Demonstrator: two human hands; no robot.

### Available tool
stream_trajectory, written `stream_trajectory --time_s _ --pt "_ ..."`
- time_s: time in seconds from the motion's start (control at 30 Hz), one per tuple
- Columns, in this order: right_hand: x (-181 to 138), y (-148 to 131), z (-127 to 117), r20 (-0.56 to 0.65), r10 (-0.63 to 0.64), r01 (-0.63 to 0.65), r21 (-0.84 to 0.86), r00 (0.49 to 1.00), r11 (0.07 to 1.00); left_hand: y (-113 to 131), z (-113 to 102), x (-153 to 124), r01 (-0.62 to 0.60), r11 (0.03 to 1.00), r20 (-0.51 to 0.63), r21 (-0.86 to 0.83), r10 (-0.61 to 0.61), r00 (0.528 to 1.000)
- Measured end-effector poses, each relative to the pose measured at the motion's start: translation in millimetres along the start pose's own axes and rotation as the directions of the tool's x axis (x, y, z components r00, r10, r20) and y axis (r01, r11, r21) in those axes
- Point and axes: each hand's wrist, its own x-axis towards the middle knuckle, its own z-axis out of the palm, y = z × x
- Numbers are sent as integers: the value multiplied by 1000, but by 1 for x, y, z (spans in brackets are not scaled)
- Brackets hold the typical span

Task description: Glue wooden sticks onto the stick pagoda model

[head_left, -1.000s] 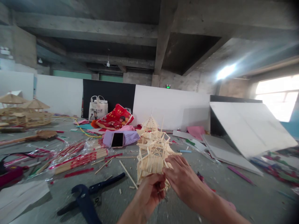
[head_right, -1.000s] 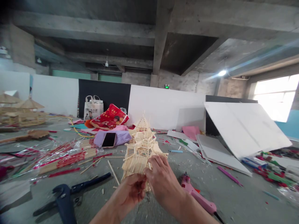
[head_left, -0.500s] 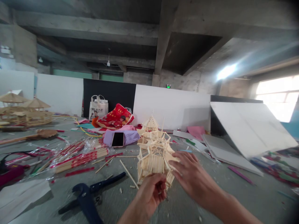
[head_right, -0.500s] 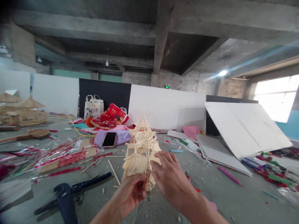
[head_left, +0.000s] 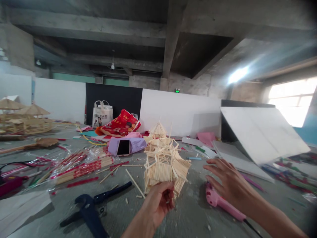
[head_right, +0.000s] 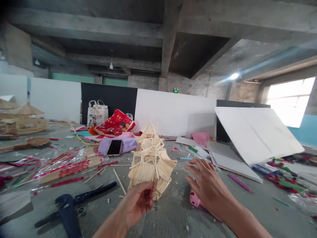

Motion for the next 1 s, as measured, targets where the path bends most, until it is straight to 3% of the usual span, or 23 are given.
stream_trajectory --time_s 0.7,0.87,1.0 --pt "-5 8 -3 8 44 -45 12 999 999 2 -1 -1 21 999 45 -43 -19 999" --pt "-11 13 8 148 95 -102 41 984 994 1 -2 2 23 999 52 -23 -21 998" --pt "-31 20 30 267 105 -124 52 958 991 1 -2 0 41 999 49 3 -41 998"
